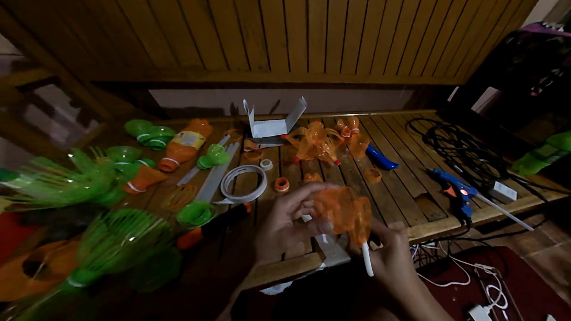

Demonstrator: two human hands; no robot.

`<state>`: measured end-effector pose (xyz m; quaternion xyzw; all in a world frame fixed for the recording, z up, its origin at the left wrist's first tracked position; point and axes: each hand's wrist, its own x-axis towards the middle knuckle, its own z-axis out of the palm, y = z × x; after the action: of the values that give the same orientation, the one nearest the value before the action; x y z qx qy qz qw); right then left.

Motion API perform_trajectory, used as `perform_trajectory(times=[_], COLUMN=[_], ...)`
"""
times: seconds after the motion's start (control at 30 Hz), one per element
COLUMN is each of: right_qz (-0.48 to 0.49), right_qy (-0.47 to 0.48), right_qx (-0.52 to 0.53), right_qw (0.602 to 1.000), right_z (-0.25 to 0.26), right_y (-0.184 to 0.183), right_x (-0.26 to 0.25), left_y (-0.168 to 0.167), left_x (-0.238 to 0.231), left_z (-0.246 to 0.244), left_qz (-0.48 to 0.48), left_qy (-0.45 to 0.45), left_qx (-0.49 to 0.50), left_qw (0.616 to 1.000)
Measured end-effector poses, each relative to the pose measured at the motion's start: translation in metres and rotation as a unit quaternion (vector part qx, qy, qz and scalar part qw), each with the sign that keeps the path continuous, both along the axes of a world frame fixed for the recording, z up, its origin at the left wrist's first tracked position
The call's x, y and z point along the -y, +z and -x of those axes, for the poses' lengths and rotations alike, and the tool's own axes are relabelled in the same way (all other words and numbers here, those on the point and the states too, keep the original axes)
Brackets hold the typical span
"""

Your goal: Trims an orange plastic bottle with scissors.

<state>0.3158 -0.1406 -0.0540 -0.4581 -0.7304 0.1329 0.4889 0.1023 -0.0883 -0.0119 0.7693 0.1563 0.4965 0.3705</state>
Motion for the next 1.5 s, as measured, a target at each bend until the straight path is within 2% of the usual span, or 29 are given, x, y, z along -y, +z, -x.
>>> perform_trajectory(times=[0.2, 0.4, 0.67, 0.87, 0.97, 1.03, 1.17, 1.33, 1.5], right_qz=[-0.016, 0.136, 0.062, 0.003, 0.037, 0.087, 0.129, 0.086, 0.046], right_qy=[0.003, 0.025, 0.027, -0.004, 0.013, 0.037, 0.046, 0.059, 0.073], right_qx=[0.008, -0.019, -0.002, 0.031, 0.025, 0.021, 0.031, 0.020, 0.020], right_qw=[1.000, 0.990, 0.998, 0.999, 0.999, 0.995, 0.990, 0.994, 0.996], right_z=[-0.002, -0.005, -0.006, -0.007, -0.009, -0.010, -0.009, -0.009, -0.013], right_y=[-0.002, 0.003, 0.000, -0.003, -0.003, 0.002, 0.014, 0.009, 0.001], right_x=[-0.001, 0.002, 0.004, 0.004, 0.004, 0.005, 0.009, 0.009, 0.005], left_y=[-0.004, 0.007, 0.007, 0.008, 0.014, 0.021, 0.023, 0.018, 0.011], left_x=[-0.006, 0.000, 0.000, -0.001, 0.001, 0.005, 0.005, 0.003, -0.009], left_z=[0.006, 0.010, 0.010, 0.013, 0.014, 0.015, 0.015, 0.017, 0.021], left_qz=[0.039, 0.140, 0.161, 0.217, 0.251, 0.282, 0.311, 0.328, 0.367], left_qy=[-0.023, -0.060, -0.100, -0.120, -0.107, -0.094, -0.114, -0.138, -0.240], left_qx=[0.009, -0.077, -0.074, -0.064, -0.082, -0.129, -0.161, -0.137, -0.121], left_qw=[0.999, 0.985, 0.979, 0.967, 0.959, 0.946, 0.930, 0.925, 0.890])
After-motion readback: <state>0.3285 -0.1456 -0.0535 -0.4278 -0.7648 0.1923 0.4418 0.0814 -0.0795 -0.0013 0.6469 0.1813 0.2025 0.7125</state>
